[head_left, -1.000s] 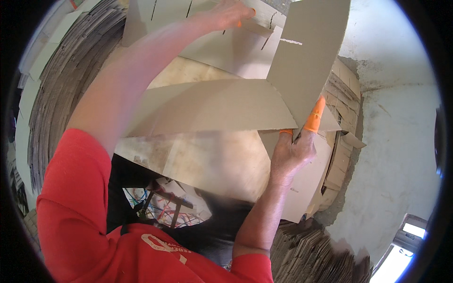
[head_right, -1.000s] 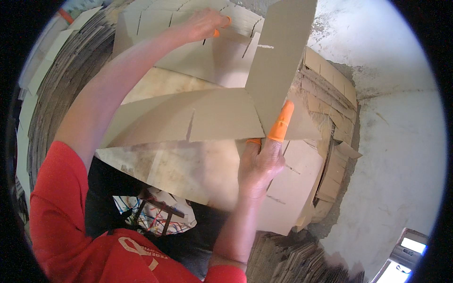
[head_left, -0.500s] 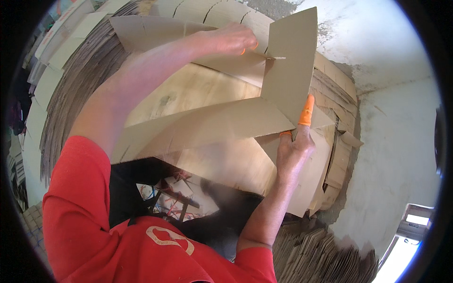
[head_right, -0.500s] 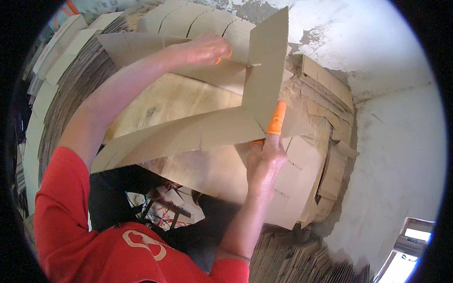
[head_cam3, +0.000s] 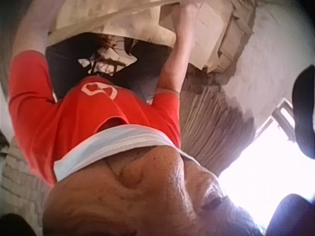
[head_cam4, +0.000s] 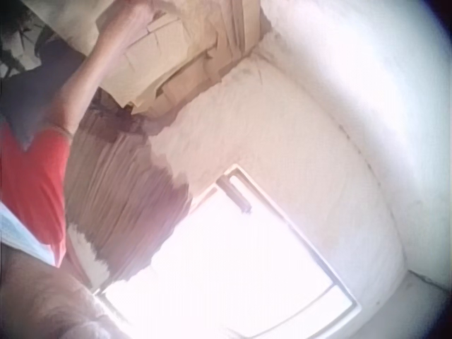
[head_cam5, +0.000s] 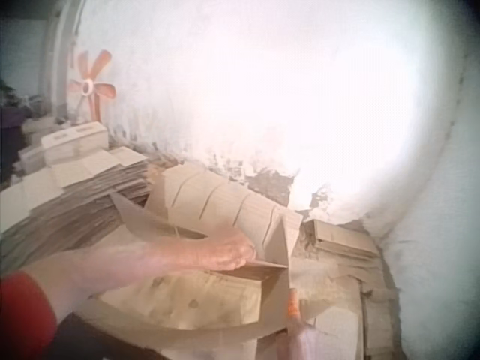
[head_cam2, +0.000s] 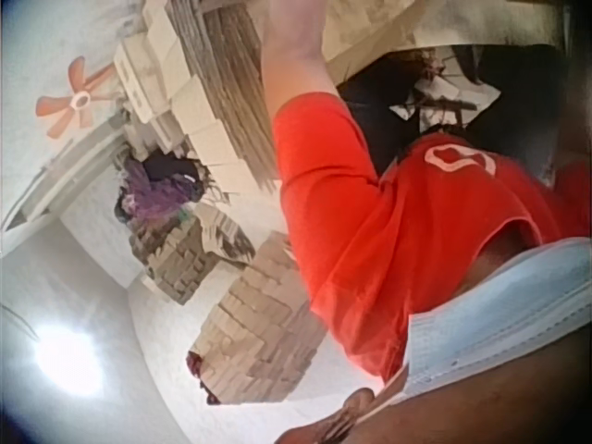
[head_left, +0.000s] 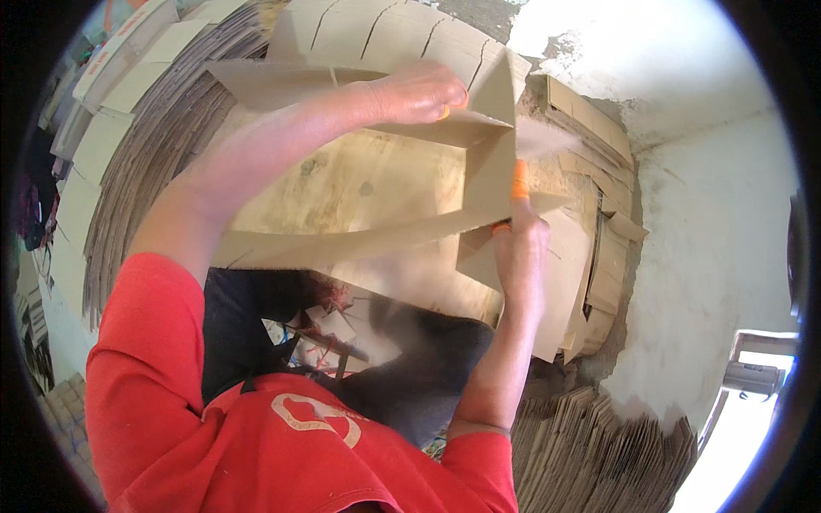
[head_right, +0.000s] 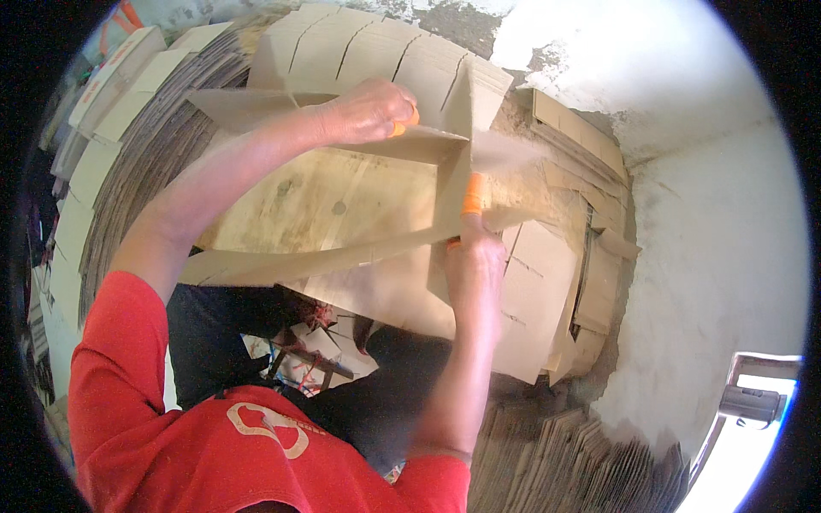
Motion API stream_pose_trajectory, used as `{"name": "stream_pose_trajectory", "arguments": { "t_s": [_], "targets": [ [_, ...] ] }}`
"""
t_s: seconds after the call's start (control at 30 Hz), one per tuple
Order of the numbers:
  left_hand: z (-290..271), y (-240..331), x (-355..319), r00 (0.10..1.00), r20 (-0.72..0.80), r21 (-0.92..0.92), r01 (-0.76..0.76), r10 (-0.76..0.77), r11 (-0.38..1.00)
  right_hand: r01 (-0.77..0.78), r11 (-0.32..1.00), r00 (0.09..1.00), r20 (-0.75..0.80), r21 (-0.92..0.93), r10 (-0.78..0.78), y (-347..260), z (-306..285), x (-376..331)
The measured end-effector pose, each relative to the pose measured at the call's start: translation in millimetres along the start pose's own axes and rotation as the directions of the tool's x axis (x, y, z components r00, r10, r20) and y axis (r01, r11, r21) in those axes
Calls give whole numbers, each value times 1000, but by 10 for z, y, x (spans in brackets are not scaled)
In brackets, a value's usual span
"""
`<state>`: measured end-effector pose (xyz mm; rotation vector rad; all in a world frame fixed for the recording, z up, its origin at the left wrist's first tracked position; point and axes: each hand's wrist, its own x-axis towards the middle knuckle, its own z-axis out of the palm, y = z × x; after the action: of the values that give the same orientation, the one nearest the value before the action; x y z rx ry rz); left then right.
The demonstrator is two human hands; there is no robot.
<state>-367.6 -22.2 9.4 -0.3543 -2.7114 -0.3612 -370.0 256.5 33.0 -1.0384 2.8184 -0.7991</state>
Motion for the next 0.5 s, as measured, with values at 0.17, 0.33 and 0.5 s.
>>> {"name": "stream_pose_trajectory", "arguments": {
  "t_s": [0.17,0.33,0.5],
  "targets": [
    [123,39,-188,987,148,-93,76,-62,993,157,986,984,98,-53,-152,312,148,40],
    [-210,286,-506,972,71,-49,226,-222,973,8,959,981,-188,282,47,701,-128,-249],
    [-861,1075,-1092,908,249,37,339,-337,940,-554,813,746,-540,-179,389,1998,-227,-747]
  ]
}}
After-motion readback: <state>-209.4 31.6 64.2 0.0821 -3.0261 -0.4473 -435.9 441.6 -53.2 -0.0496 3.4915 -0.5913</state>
